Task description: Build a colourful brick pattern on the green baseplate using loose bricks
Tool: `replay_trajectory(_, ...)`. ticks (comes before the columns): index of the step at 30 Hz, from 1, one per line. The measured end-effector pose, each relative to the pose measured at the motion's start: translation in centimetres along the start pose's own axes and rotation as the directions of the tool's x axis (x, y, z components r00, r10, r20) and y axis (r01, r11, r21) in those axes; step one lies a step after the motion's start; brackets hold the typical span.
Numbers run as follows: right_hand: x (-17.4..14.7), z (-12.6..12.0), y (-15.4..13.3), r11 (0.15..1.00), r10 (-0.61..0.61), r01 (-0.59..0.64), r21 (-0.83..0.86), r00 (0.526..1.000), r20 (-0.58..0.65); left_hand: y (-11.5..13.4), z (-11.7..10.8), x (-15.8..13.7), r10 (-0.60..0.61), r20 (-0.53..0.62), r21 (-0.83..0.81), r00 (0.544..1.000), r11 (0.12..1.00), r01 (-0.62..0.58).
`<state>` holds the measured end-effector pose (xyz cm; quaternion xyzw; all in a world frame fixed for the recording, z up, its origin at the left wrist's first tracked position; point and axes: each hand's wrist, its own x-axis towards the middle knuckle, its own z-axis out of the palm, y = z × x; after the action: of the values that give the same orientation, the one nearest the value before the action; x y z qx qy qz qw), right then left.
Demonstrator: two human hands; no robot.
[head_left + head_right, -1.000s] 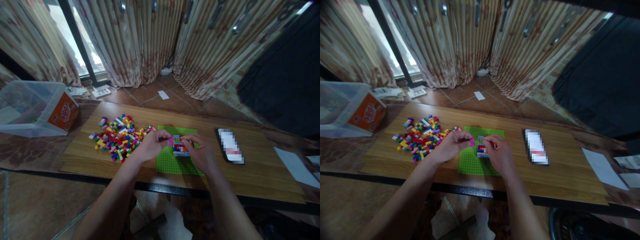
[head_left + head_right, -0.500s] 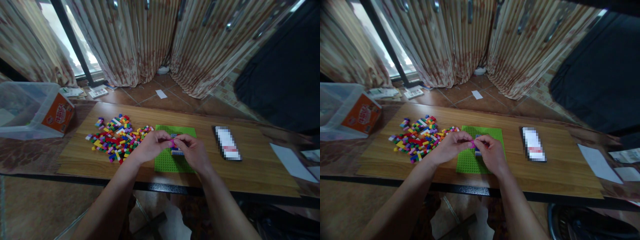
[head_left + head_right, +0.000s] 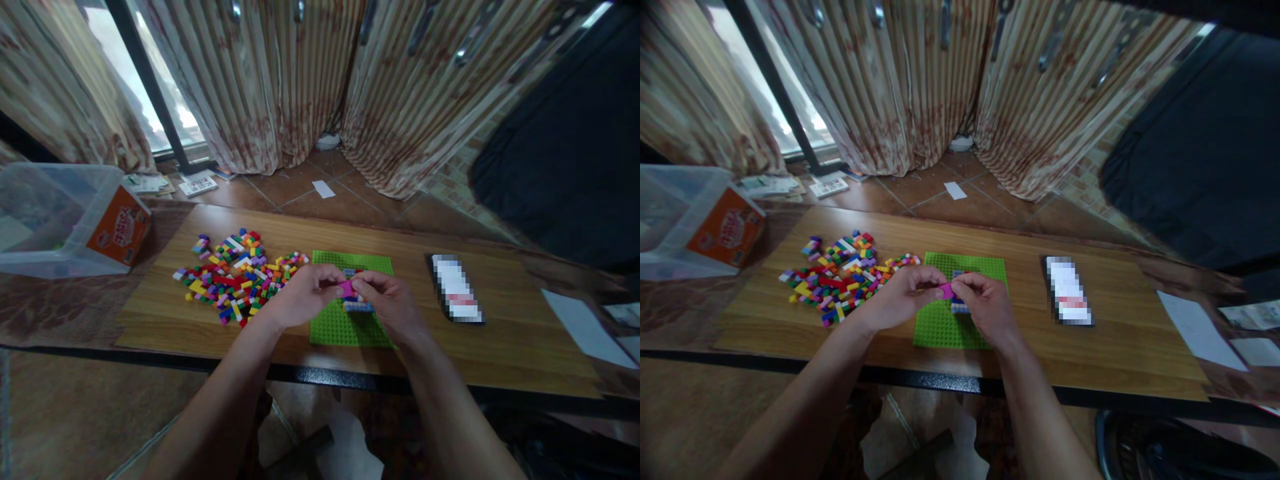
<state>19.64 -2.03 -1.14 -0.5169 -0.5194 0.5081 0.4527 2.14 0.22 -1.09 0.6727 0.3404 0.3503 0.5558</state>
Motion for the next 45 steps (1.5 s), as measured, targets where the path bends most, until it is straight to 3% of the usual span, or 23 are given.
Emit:
replay_trajectory(10,-0.1,-0.5,-0.3,0.998,0.012,-0.01,0.06,1.0,-0.021,0.1,-0.2,0.0,0.056,0.014,0.03,0.998,0.998,-0.057)
replay_trajectory(17,0.0,-2.5,-0.2,0.994,-0.044,0.033,-0.101,0.993,-0.109,0.0,-0.6,0.0,-0.014,-0.006,-0.016,1.0,1.0,0.014)
replay_trajectory(25,-0.2,-3.6,0.1,0.943,-0.116,0.095,-0.318,0.992,-0.048,-0.3,-0.6,0.3,-0.096,-0.081,-0.13,0.992,0.988,0.085)
replay_trajectory(34,-0.4,-5.0,0.3,0.906,-0.119,0.144,-0.399,0.989,0.086,-0.3,-0.8,0.3,-0.141,-0.149,-0.063,0.979,0.989,0.133)
replay_trajectory(45,-0.8,-4.9,0.1,0.707,-0.155,0.245,-0.663,0.969,0.193,-0.4,-0.7,0.5,-0.147,-0.144,-0.039,0.979,0.989,0.143)
